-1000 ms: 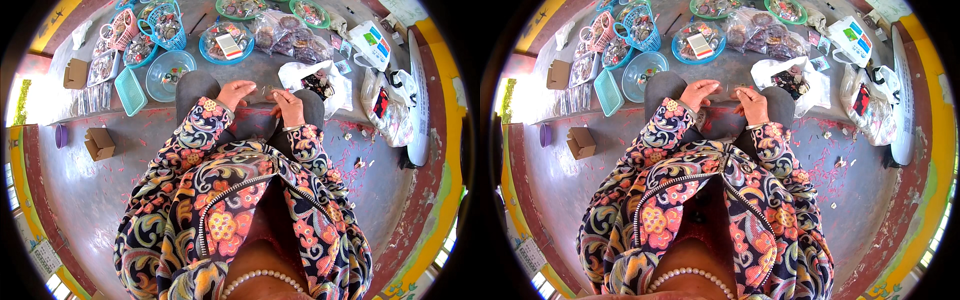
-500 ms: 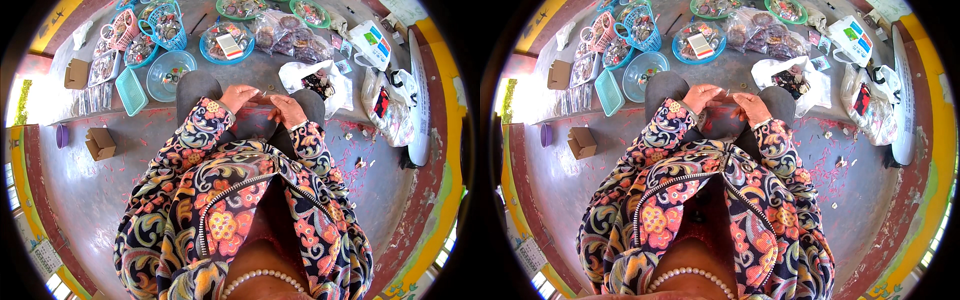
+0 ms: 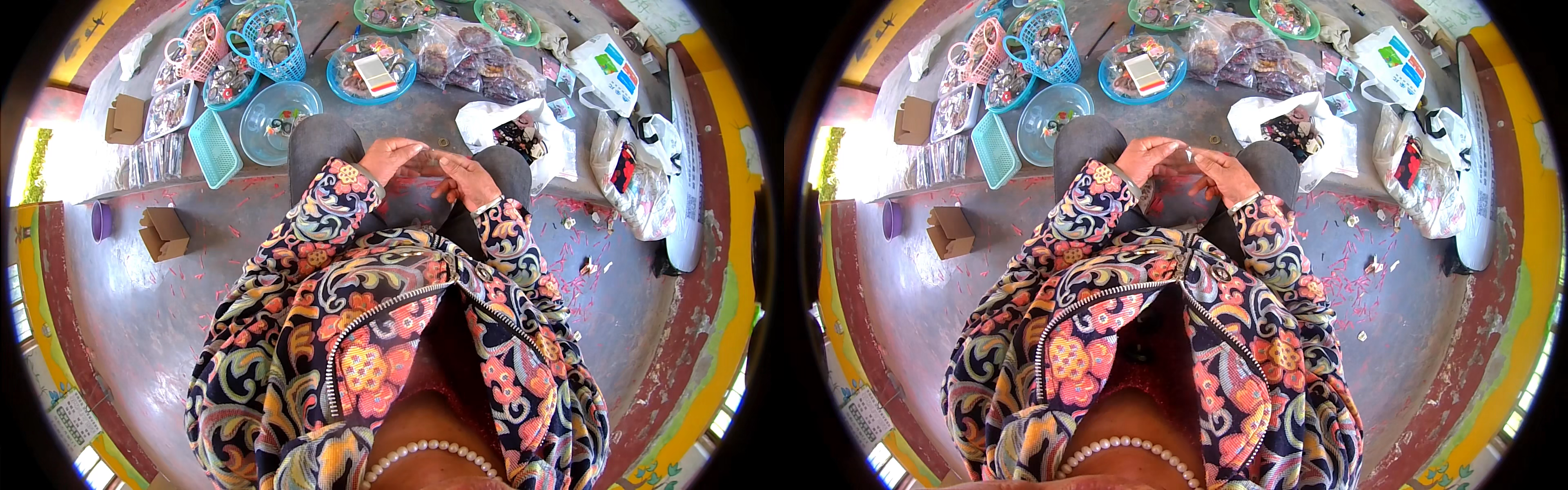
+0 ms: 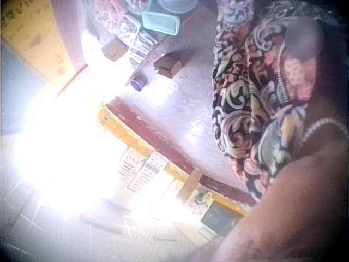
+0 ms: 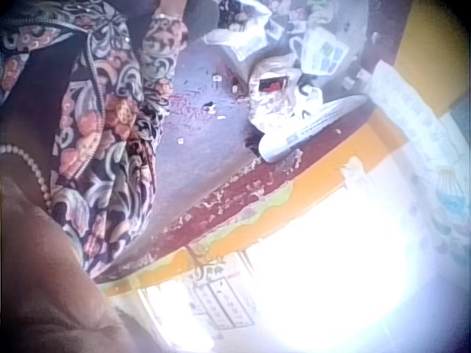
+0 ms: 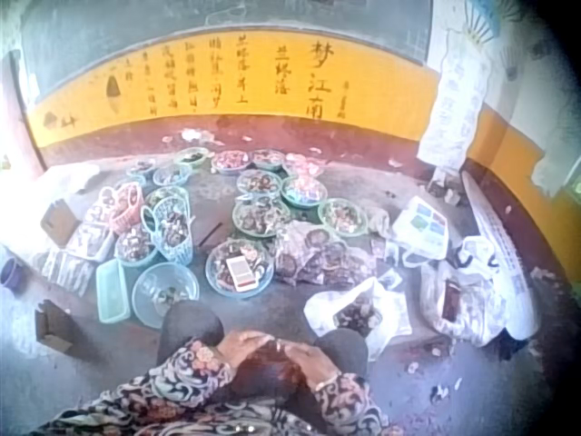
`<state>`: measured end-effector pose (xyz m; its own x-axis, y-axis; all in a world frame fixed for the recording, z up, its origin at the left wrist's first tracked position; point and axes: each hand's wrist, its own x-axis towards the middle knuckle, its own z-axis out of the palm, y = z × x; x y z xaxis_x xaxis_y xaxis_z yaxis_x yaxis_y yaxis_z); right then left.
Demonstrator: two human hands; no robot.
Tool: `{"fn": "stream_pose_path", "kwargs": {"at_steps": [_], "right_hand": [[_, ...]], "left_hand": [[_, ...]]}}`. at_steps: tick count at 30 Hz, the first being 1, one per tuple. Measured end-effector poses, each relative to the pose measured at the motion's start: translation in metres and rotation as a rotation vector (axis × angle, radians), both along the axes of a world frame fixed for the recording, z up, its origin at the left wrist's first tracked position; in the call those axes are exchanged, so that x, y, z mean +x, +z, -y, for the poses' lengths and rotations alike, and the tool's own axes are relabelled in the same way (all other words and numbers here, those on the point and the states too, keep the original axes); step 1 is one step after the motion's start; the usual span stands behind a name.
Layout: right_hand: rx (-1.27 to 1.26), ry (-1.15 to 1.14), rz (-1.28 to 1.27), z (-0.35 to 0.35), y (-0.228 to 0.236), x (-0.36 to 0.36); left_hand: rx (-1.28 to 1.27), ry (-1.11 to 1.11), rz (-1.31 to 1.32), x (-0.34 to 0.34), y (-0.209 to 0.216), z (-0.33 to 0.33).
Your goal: The person sits on the floor and assembles small keychains by hand. They pick up metal rings and decorative charms, link them together, and place the finished items into a blue plastic basket. The workspace includes several baskets and bags of components.
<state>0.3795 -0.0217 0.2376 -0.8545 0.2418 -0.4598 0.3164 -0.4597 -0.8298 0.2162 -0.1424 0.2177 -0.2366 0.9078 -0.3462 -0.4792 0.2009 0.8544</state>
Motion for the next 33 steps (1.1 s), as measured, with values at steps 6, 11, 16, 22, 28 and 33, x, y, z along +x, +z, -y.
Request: {"fn": "stream_pose_path", "kwargs": {"at_steps": [6, 11, 16, 22, 28, 33], "right_hand": [[-0.065, -0.005, -0.040, -0.003, -0.002, 0.000], [-0.102, -0.029, -0.101, -0.003, -0.003, 0.000], [-0.120, -0.041, -0.087, 0.002, 0.014, -0.001], [-0.089, -0.010, -0.123, 0.000, 0.008, 0.000], [0.172, -0.102, -0.179, 0.007, 0.002, -0.002], [0.659, -0.236, -0.157, 0.008, -0.013, -0.003]], "left_hand": [[0.063, -0.062, -0.012, 0.000, -0.005, 0.001], [0.136, -0.059, 0.073, 0.004, 0.000, 0.001], [0.090, -0.038, -0.050, 0.002, -0.003, 0.001], [0.067, -0.040, 0.033, 0.002, -0.002, 0.001], [0.114, 0.036, 0.190, -0.002, -0.008, 0.001], [-0.019, 0.137, 0.042, -0.003, -0.001, 0.001]]}}
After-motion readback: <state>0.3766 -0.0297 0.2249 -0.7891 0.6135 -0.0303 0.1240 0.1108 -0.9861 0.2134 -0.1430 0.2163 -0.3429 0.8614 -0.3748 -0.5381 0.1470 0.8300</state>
